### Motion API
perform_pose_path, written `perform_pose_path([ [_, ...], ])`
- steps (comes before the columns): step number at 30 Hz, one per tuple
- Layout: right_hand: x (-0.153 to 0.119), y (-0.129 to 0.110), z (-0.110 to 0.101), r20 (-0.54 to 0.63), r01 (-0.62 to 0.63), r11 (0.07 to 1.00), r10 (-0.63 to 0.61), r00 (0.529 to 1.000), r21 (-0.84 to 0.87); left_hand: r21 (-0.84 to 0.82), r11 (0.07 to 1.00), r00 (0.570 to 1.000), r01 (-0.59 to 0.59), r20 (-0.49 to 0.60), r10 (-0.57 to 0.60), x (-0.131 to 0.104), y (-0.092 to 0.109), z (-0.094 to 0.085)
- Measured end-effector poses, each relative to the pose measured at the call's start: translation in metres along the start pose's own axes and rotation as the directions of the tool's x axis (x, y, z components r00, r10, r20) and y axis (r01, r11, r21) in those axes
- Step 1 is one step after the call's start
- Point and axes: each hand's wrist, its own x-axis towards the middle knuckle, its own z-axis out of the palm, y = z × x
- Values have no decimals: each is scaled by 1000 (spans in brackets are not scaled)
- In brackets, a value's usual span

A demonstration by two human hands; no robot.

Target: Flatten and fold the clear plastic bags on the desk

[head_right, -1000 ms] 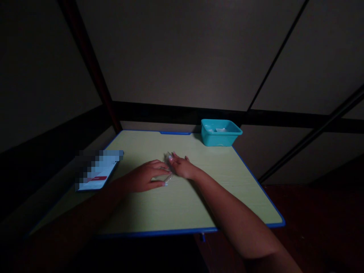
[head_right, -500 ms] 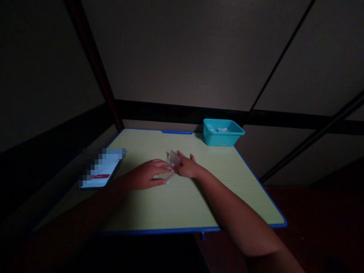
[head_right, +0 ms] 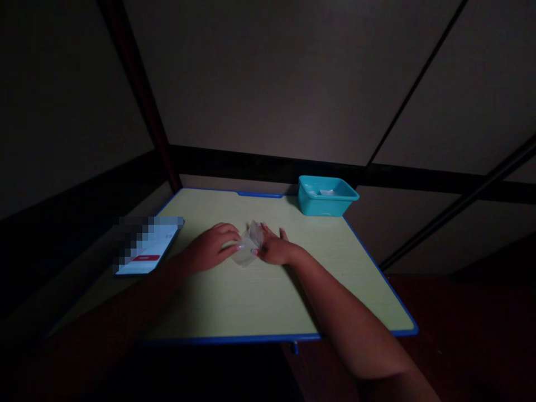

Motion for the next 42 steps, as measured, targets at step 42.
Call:
perform_pose_path([
  [42,-5,-9,2,-21,127,992,-127,992,-10,-74,950,952,303,74,-297,1,-23,14],
])
